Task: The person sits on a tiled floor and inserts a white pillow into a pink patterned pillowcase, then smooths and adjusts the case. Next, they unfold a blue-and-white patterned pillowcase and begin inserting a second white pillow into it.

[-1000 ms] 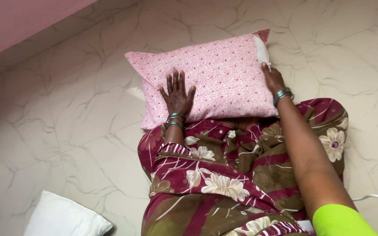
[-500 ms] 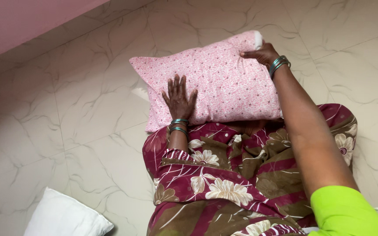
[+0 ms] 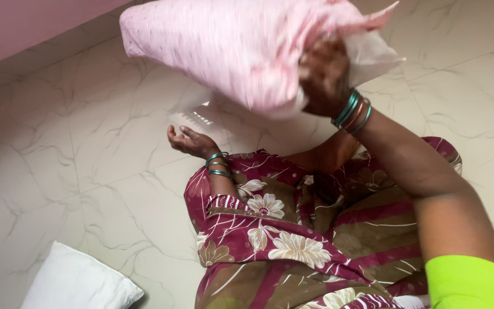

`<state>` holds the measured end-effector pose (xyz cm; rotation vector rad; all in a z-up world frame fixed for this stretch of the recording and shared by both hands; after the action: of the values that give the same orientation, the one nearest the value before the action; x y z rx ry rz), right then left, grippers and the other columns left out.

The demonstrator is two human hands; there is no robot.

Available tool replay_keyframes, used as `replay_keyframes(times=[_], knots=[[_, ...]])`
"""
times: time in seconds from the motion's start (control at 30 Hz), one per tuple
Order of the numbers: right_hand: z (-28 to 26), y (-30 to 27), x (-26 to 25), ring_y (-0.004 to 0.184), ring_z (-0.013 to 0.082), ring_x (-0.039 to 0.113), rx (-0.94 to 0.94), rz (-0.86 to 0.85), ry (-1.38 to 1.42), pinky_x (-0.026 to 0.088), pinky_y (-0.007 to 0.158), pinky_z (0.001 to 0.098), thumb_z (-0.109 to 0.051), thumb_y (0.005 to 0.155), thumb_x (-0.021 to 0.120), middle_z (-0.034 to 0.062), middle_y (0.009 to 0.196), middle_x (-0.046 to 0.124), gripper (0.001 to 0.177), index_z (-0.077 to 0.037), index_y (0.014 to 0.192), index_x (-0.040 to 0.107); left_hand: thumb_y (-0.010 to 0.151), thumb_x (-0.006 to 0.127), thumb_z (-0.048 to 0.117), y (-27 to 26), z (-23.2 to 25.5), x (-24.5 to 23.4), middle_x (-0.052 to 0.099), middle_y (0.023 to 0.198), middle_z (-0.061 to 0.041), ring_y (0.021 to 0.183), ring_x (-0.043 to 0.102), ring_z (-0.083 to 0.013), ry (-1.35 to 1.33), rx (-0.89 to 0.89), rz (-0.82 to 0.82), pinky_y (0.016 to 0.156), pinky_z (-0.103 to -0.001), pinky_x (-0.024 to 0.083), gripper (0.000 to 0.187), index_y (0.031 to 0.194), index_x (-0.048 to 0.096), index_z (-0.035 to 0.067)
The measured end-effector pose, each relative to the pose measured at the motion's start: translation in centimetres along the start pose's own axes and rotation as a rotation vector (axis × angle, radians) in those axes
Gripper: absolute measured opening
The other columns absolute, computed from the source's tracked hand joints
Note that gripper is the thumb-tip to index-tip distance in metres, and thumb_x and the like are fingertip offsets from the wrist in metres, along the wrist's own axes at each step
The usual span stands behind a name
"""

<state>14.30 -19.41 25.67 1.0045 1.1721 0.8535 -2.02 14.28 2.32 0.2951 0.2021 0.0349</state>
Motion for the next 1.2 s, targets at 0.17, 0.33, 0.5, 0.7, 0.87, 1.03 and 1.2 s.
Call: replay_keyframes(times=[0.17, 0.33, 0.5, 0.7, 0.87, 1.03, 1.2], knots=[[-2.6, -12.6, 2.6, 0.08, 0.0197, 0.056, -0.019, -0.519, -0.097, 0.046, 0.093, 0.0408, -0.014, 0.094, 0.075, 0.001, 0.081, 0.062, 0.01, -0.02, 0.093, 0.067, 0.107, 0.048, 0.04, 1.1, -1.3, -1.5, 0.045, 0.141, -0.015, 0.116, 0.054, -0.0294, -0.065, -0.031, 0.087, 0.1, -0.045, 0.049, 0.046, 0.138, 0.048, 0.006], [-2.2, -23.1, 0.8, 0.096, 0.0194, 0.063, 0.127, -0.888, -0.184, 0.046, 0.099, 0.0446, -0.014, 0.079, 0.071, -0.0025, 0.093, 0.068, 0.019, -0.025, 0.094, 0.074, 0.098, 0.061, 0.034, -0.8, 3.0, 1.0, 0.058, 0.142, -0.009, 0.13, 0.053, -0.0321, 0.2, 0.357, -0.096, 0.114, -0.049, 0.044, 0.034, 0.126, 0.062, 0.014], [2.2, -26.2, -3.4, 0.097, 0.0216, 0.06, 0.775, -0.986, -0.41, 0.046, 0.101, 0.045, -0.002, 0.089, 0.067, 0.0037, 0.113, 0.067, 0.026, -0.026, 0.091, 0.077, 0.079, 0.075, 0.036, -5.2, 8.5, 4.9, 0.055, 0.138, -0.017, 0.128, 0.047, -0.0405, 0.375, 0.788, -0.384, 0.102, -0.057, 0.036, 0.036, 0.109, 0.072, 0.015], [6.5, -20.2, -5.8, 0.121, 0.0287, 0.057, 0.991, -0.446, -0.665, 0.048, 0.1, 0.0439, 0.004, 0.09, 0.062, 0.0097, 0.13, 0.063, 0.025, -0.014, 0.103, 0.074, 0.085, 0.076, 0.034, -6.2, 8.2, 7.3, 0.068, 0.102, -0.003, 0.107, 0.06, -0.0301, 0.331, 0.604, -0.708, 0.092, -0.05, 0.044, 0.02, 0.088, 0.072, 0.015], [0.2, -16.1, 8.0, 0.137, 0.0303, 0.042, 0.943, -0.466, -0.262, 0.036, 0.116, 0.0491, -0.021, 0.089, 0.071, 0.0165, 0.147, 0.049, 0.043, -0.003, 0.127, 0.067, 0.084, 0.076, 0.026, -7.9, 7.3, 7.3, 0.07, 0.096, -0.005, 0.101, 0.059, -0.0319, 0.386, 0.687, -0.743, 0.087, -0.05, 0.046, 0.014, 0.085, 0.072, 0.013], [-4.1, -15.5, 17.1, 0.156, 0.0323, 0.003, 0.722, -0.885, -0.374, -0.006, 0.117, 0.0694, -0.064, 0.098, 0.036, 0.0048, 0.171, 0.007, 0.072, -0.029, 0.161, 0.029, 0.084, 0.077, 0.028, -8.1, 6.0, 7.4, 0.069, 0.097, -0.004, 0.103, 0.059, -0.0315, 0.435, 0.599, -0.776, 0.089, -0.05, 0.045, 0.015, 0.085, 0.072, 0.014], [2.2, -20.5, 12.2, 0.157, 0.0305, -0.014, 1.242, -1.047, -0.43, -0.014, 0.117, 0.0717, -0.081, 0.096, 0.023, -0.0013, 0.172, -0.012, 0.084, -0.036, 0.165, 0.007, 0.087, 0.076, 0.03, -8.4, 6.3, 7.5, 0.067, 0.098, -0.006, 0.106, 0.058, -0.0318, 0.411, 0.583, -0.802, 0.092, -0.05, 0.045, 0.018, 0.09, 0.07, 0.013]])
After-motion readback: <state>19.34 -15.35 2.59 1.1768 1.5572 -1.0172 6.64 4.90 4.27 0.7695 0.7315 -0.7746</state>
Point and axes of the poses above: each hand's wrist, its own y-axis towards the middle knuckle, its own x-axis out of the palm, z = x × y, the point moved 8 cm from there along y, towards the middle knuckle
